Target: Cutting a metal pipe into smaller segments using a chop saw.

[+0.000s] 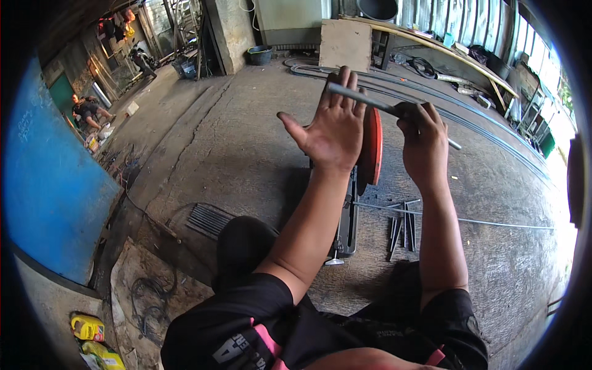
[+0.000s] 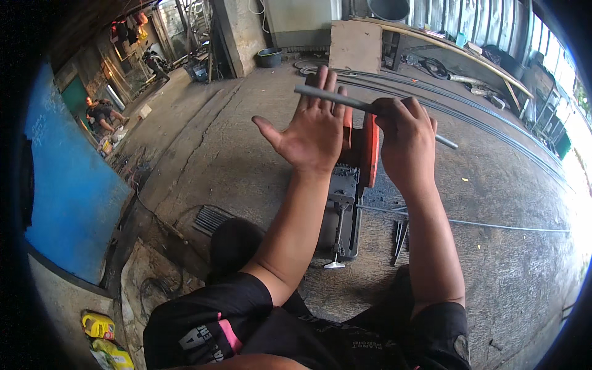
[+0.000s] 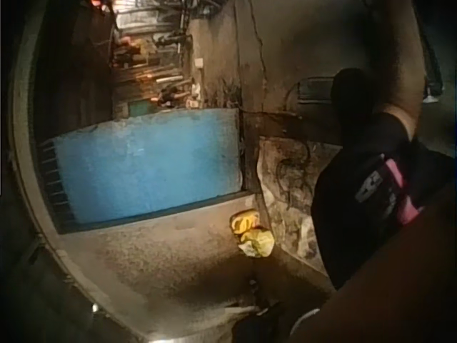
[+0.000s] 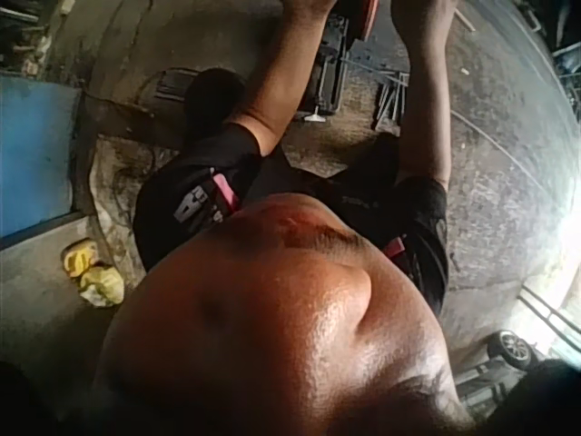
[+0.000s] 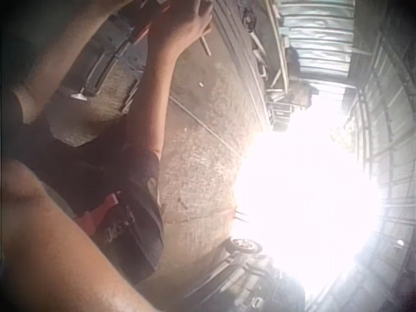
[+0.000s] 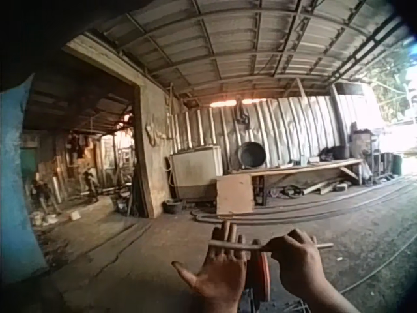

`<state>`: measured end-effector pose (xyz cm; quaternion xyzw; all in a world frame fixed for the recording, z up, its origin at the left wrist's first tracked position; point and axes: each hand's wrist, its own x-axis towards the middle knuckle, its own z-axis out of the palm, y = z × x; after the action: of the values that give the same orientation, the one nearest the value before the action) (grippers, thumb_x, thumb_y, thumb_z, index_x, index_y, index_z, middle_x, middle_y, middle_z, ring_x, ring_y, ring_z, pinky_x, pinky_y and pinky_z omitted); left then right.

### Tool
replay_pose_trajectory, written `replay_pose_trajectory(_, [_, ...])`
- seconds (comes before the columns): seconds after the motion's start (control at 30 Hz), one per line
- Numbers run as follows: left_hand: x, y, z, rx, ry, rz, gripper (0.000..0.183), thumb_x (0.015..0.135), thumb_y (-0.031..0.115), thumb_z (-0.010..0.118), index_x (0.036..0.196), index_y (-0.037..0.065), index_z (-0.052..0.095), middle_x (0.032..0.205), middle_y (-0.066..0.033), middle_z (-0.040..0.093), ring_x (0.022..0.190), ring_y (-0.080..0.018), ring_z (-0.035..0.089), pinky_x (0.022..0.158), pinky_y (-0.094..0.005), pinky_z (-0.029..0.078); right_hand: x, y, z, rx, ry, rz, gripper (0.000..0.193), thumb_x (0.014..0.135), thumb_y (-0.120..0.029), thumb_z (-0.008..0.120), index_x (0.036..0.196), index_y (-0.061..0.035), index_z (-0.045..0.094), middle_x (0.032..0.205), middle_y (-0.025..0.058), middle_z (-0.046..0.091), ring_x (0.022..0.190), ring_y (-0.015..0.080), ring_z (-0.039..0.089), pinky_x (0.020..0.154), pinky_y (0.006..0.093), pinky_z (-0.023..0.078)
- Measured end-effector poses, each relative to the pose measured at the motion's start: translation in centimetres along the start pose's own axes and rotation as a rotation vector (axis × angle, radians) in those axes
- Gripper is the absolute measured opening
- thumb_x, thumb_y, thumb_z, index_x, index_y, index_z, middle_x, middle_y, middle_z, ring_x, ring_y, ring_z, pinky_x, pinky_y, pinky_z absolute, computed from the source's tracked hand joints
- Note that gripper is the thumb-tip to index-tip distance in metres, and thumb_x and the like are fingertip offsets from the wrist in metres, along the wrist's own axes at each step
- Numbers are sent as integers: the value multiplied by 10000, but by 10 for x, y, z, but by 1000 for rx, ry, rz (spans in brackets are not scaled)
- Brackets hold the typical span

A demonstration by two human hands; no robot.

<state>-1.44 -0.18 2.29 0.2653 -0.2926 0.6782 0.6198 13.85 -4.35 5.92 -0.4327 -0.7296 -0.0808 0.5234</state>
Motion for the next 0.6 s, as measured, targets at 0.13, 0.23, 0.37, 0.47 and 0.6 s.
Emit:
replay_pose_trajectory(0.13, [-4, -3, 4, 80, -87, 3, 1088, 810, 785, 405, 1458, -64, 202, 1559, -195, 146, 1447, -292, 162, 1189, -431, 127, -4, -3, 6, -128, -7, -87, 187, 802, -95, 652, 982, -142, 674, 888, 39, 578, 903, 244, 567, 807, 369, 361])
replay_pose_trajectory(0.23, [-6, -2, 6, -90, -153, -4, 1072, 818, 779, 402, 1465, -49, 192, 1554, -219, 138, 1448, -293, 158, 1187, -430, 132, -6, -2, 12, -111, -13, -105, 188, 795, -106, 663, 977, -149, 676, 904, 29, 574, 910, 235, 561, 815, 372, 352])
replay_pose_trajectory(0.37, [-5, 6, 3, 29, -38, 40, 1051, 824, 771, 405, 1459, -45, 215, 1542, -235, 167, 1445, -303, 167, 1187, -428, 134, -6, -8, 22, -118, -7, -135, 182, 788, -108, 671, 965, -149, 678, 899, 31, 567, 900, 239, 554, 817, 368, 350])
replay_pose_trajectory(0.47, [-4, 5, -2, -72, 0, 49, 1093, 807, 782, 418, 1469, -49, 162, 1553, -214, 151, 1443, -327, 162, 1175, -474, 143, -8, -4, 24, -147, -1, -159, 165, 787, -112, 676, 947, -151, 680, 897, 30, 566, 898, 237, 552, 821, 369, 348])
replay_pose_trajectory(0.6, [-3, 11, -6, 32, -6, 46, 1134, 787, 793, 435, 1479, -50, 124, 1565, -194, 127, 1437, -358, 169, 1160, -528, 152, -8, -3, 28, -160, 28, -173, 138, 791, -120, 679, 924, -156, 682, 893, 27, 565, 888, 236, 552, 820, 374, 348])
